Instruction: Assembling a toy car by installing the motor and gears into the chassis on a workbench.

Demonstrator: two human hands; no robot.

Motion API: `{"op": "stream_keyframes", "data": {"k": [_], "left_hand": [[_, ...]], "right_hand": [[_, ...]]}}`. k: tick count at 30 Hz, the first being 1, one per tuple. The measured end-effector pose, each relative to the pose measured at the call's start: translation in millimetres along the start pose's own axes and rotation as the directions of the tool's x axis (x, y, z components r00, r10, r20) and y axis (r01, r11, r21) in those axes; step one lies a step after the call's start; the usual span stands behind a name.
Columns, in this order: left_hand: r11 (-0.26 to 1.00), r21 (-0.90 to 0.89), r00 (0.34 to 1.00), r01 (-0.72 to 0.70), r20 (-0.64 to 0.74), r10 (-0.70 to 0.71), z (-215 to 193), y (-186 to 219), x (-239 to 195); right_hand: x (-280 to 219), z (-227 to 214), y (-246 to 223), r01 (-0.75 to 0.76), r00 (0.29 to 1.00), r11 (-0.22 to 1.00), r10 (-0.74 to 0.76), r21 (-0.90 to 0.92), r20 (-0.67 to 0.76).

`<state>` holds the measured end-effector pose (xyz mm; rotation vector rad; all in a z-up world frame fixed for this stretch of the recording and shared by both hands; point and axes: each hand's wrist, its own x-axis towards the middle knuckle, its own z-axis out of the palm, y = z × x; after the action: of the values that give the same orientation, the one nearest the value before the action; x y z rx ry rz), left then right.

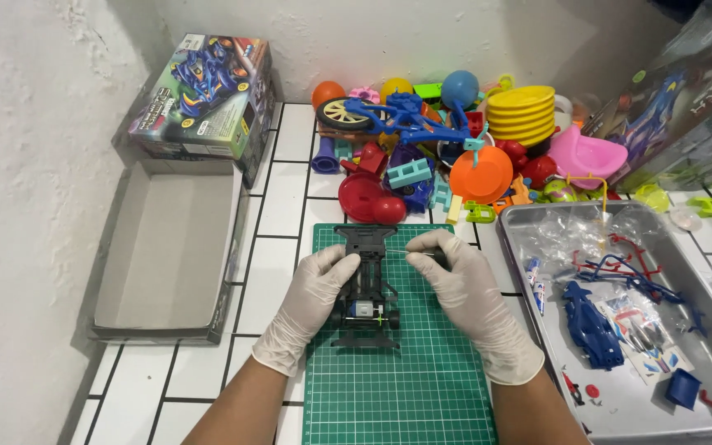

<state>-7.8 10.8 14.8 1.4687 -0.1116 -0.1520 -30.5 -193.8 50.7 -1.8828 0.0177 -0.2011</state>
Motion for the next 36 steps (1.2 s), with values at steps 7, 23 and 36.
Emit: {"op": "stream_keyframes", "data": {"k": [7, 23, 36], "left_hand": [[0.997, 0.079, 0.999, -0.004, 0.034, 0.002, -7, -21, 5], [0.988, 0.143, 0.997, -0.058, -0.049, 0.066, 0, -12, -4], [0.977, 0.203, 0.994, -0.071, -0.072, 0.088, 5, 7, -14]], "right_hand": [[8, 0, 8, -0.143, 0.982, 0.987, 0.134, 0.066, 0.130], [12, 4, 13, -0.243, 0.966, 0.909, 0.194, 0.338, 0.173], [21, 11, 41, -0.294, 0.955, 0.823, 0.275, 0.485, 0.113]]}}
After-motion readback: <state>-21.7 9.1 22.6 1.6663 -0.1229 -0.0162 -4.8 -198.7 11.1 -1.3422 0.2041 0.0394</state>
